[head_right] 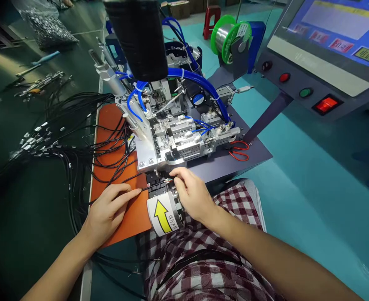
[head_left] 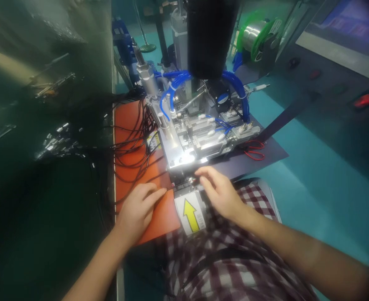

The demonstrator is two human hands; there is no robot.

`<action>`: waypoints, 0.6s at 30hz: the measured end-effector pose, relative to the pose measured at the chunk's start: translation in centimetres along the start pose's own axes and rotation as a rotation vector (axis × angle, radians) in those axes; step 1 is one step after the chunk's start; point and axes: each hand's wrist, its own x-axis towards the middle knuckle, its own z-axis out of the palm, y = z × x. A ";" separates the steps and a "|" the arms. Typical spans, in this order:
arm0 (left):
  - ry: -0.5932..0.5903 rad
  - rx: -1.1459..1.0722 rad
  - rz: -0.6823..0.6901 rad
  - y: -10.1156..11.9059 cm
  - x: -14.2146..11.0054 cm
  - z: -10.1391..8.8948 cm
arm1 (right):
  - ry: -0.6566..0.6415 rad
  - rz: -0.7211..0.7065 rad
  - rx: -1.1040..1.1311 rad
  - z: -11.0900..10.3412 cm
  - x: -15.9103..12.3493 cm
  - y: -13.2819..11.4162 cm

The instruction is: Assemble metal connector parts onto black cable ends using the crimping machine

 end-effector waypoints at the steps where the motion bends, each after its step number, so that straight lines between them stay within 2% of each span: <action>1: 0.002 0.002 0.000 0.0 0.0 0.0 | -0.017 -0.120 -0.131 -0.3 -0.3 -0.3; 3: 0.007 0.005 -0.002 0.0 0.0 0.1 | -0.066 -0.277 -0.381 -0.8 -0.6 -1.0; 4: 0.010 0.004 -0.003 0.0 0.1 0.1 | -0.094 -0.299 -0.484 -0.9 -0.7 -1.3; 7: 0.010 0.002 0.000 0.1 0.1 0.0 | -0.148 -0.291 -0.737 -1.0 -0.6 -2.3; 10: 0.008 0.000 0.001 0.1 0.1 0.0 | -0.182 -0.264 -0.881 -0.9 -0.5 -3.3; 15: 0.016 -0.001 0.002 0.1 0.1 0.0 | -0.239 -0.211 -0.897 -1.2 -0.3 -4.0; 18: 0.009 0.000 0.003 0.1 0.2 -0.1 | -0.187 -0.204 -0.640 -1.8 -0.1 -3.4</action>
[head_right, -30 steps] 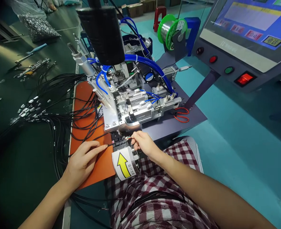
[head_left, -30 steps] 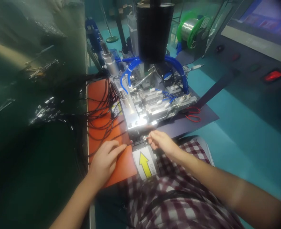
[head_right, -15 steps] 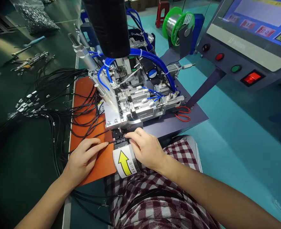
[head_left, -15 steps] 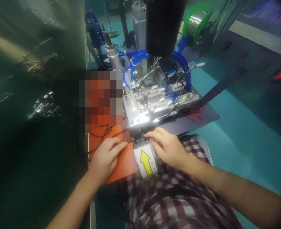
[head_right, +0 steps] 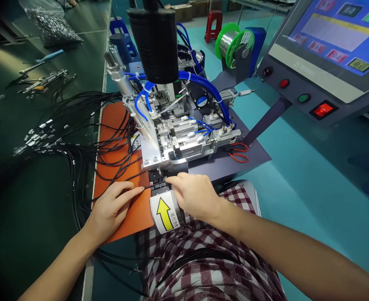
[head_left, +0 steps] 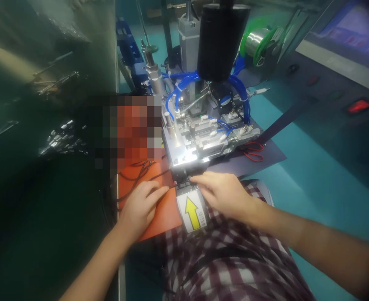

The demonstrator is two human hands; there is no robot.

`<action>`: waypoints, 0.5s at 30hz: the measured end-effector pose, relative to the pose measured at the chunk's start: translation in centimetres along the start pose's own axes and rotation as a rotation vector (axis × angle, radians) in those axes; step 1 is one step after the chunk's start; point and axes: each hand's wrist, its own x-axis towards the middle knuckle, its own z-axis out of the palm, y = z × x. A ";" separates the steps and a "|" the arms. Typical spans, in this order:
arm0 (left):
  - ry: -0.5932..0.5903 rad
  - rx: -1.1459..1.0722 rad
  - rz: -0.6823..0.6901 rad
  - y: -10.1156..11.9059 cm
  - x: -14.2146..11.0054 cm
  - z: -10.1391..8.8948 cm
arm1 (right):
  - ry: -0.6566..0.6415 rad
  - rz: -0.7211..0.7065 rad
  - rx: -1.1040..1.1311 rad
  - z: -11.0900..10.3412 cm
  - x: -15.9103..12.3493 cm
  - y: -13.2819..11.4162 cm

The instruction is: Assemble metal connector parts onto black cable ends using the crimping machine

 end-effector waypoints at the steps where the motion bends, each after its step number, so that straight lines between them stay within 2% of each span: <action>1: 0.000 -0.002 0.001 0.0 0.0 0.0 | 0.049 0.040 0.125 0.1 0.1 0.4; 3: 0.003 -0.007 0.000 0.0 0.0 0.0 | 0.087 0.207 0.420 0.5 0.4 1.2; 5: 0.007 -0.012 -0.005 0.0 -0.1 0.0 | 0.020 0.395 0.681 1.2 0.8 1.7; 6: 0.008 -0.013 -0.010 0.0 -0.1 0.1 | -0.008 0.437 0.748 1.7 1.1 1.8; 10: -0.003 -0.012 -0.028 -0.1 -0.3 0.2 | -0.026 0.421 0.830 3.5 1.9 1.5; 15: 0.005 -0.003 -0.022 -0.1 -0.2 0.1 | 0.054 0.359 0.811 4.4 2.0 1.4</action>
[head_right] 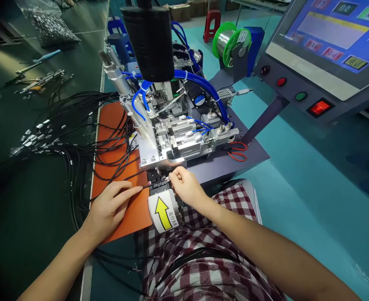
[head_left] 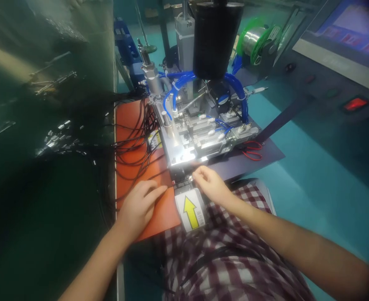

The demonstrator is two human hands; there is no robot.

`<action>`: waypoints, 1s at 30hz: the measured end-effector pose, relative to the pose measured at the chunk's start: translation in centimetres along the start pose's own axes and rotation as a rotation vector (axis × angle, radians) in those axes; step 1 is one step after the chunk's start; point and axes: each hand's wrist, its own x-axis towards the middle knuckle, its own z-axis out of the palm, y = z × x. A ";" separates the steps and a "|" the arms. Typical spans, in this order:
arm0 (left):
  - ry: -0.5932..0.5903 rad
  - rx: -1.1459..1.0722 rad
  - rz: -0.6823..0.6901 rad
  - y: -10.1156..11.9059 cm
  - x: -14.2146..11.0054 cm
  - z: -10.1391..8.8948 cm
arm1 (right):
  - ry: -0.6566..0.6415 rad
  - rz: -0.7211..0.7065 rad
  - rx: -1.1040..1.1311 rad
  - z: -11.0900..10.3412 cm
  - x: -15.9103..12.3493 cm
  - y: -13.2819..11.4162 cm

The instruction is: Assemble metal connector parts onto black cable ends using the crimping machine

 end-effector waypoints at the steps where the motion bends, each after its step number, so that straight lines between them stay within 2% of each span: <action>1: 0.005 0.002 0.002 0.0 0.0 0.0 | 0.003 -0.011 -0.006 0.0 0.0 0.1; 4: 0.008 0.000 0.006 0.1 0.1 0.0 | -0.012 -0.013 -0.004 -0.3 -0.3 0.1; 6: 0.004 -0.001 0.006 0.1 0.1 0.0 | 0.038 -0.082 -0.072 -0.5 -1.0 0.0; 8: 0.003 0.000 0.000 0.0 0.0 0.1 | 0.111 -0.270 -0.260 -0.7 -1.9 -0.2; 10: 0.002 -0.004 -0.011 0.0 0.0 0.1 | 0.111 -0.462 -0.513 -1.1 -2.8 -0.4; 12: -0.003 -0.011 -0.023 0.0 0.0 0.0 | 0.045 -0.516 -0.741 -1.3 -3.5 -0.9; 15: -0.012 -0.015 -0.033 0.0 0.0 -0.1 | -0.053 -0.409 -1.014 -1.5 -4.0 -2.5; 18: -0.015 -0.016 -0.034 0.1 0.0 -0.1 | -0.157 -0.229 -1.141 -1.3 -4.0 -5.0; 20: -0.008 -0.008 -0.024 0.1 0.1 -0.1 | -0.223 -0.123 -1.166 -1.0 -3.9 -6.8; 22: -0.001 0.007 -0.013 0.2 0.1 -0.1 | -0.350 -0.043 -1.200 -0.7 -3.8 -8.5; 25: -0.007 0.009 -0.009 0.2 0.2 0.1 | -0.482 0.024 -1.234 -0.3 -3.8 -10.1; 30: -0.033 -0.007 -0.036 0.0 -0.2 0.3 | -0.489 0.087 -1.167 0.1 -4.0 -10.0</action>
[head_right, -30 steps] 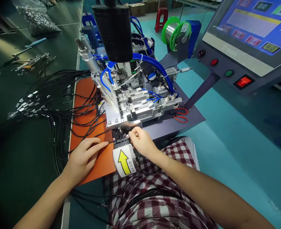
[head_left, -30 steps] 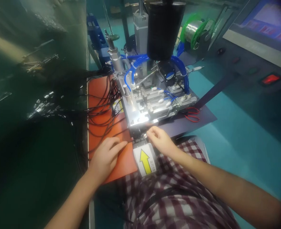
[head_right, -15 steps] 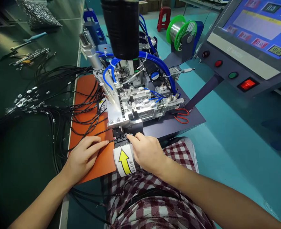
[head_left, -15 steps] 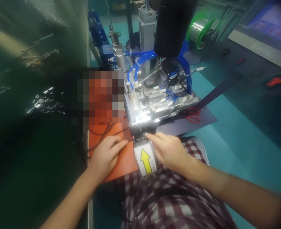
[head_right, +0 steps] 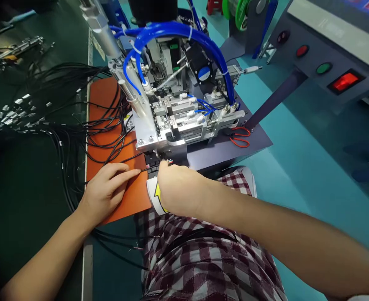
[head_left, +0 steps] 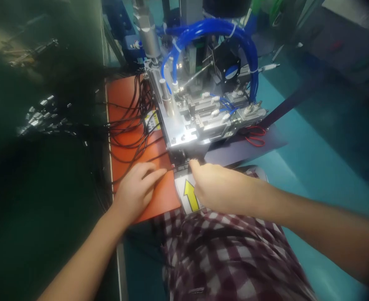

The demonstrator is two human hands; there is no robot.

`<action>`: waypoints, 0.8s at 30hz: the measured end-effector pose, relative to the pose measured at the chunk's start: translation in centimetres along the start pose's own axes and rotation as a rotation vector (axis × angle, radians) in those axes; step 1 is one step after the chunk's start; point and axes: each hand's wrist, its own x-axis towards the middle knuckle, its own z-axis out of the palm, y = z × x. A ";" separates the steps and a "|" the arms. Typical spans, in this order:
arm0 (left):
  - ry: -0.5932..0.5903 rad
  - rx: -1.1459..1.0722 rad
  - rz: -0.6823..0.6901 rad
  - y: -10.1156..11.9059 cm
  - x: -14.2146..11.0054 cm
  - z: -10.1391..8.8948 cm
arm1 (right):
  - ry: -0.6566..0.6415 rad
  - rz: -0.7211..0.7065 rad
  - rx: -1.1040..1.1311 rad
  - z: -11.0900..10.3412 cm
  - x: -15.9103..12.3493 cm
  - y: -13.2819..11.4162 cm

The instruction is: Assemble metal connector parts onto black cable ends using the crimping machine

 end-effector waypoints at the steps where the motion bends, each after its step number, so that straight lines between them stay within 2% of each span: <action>1: 0.003 0.002 0.000 0.0 -0.1 0.0 | -0.002 0.000 -0.009 0.2 0.1 0.0; 6: -0.008 -0.016 -0.009 0.1 0.0 -0.1 | 0.074 -0.027 0.034 1.3 0.1 1.3; 8: 0.000 -0.011 0.001 0.1 0.1 -0.2 | 0.187 -0.066 0.118 1.9 0.0 2.4; 10: 0.010 0.004 0.011 0.1 0.2 -0.2 | 0.270 -0.025 0.156 2.7 -0.2 3.5; 13: 0.010 0.004 0.003 0.1 0.2 -0.2 | 0.292 -0.018 0.059 4.3 -0.1 4.3; 17: 0.015 0.007 0.003 0.1 0.1 -0.2 | 0.344 -0.041 -0.042 5.5 0.1 4.2; 19: 0.019 0.009 0.013 0.1 0.1 -0.2 | 0.419 0.005 0.102 5.5 0.5 4.3; 21: 0.014 0.005 0.009 0.1 0.1 -0.2 | 0.464 0.042 0.415 5.4 1.2 4.6; 24: -0.001 -0.008 -0.012 0.1 0.2 -0.3 | 0.380 0.036 1.012 5.6 3.1 5.1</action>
